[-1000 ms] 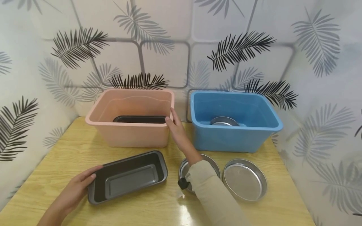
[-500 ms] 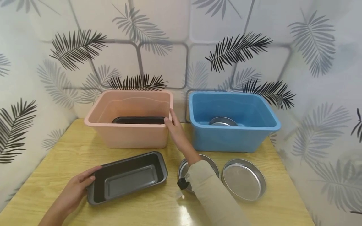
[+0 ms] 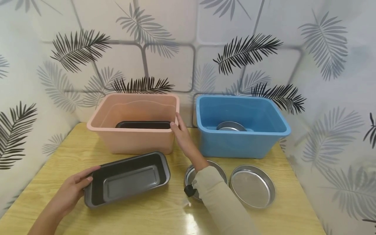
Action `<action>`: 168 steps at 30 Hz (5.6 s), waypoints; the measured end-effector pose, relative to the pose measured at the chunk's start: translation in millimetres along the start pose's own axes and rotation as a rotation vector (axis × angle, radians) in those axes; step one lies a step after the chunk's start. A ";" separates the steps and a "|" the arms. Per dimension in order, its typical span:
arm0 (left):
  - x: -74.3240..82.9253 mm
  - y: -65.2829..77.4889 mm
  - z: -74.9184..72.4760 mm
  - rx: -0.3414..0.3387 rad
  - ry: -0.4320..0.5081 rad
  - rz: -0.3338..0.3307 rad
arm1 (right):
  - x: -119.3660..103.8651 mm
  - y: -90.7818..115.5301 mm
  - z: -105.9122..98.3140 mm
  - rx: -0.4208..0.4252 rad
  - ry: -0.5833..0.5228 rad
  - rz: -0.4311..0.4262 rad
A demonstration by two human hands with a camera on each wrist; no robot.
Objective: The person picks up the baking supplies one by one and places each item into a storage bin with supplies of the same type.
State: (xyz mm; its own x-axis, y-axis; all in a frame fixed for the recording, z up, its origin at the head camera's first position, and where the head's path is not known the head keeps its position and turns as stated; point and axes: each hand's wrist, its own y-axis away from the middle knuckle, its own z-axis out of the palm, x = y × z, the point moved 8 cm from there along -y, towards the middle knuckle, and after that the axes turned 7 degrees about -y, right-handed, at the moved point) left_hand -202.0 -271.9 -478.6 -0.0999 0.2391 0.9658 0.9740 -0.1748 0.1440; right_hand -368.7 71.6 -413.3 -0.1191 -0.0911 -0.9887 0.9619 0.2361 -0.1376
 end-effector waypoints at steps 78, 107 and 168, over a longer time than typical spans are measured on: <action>189.8 -105.5 -77.7 -0.044 0.061 0.250 | -0.4 0.2 -2.2 -0.008 0.029 0.001; 166.1 -182.7 -62.8 -0.080 -0.135 0.105 | 0.6 3.1 -0.9 -0.021 0.030 0.032; 139.7 -225.8 -37.6 -0.100 -0.352 -0.004 | -1.4 3.6 -1.2 -0.037 0.026 0.027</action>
State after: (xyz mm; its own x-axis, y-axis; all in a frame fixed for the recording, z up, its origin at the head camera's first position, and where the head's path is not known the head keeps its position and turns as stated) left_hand -443.5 -234.9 -368.0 -0.0110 0.5510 0.8344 0.9473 -0.2616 0.1852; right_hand -365.3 73.8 -412.4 -0.1000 -0.0595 -0.9932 0.9552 0.2737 -0.1125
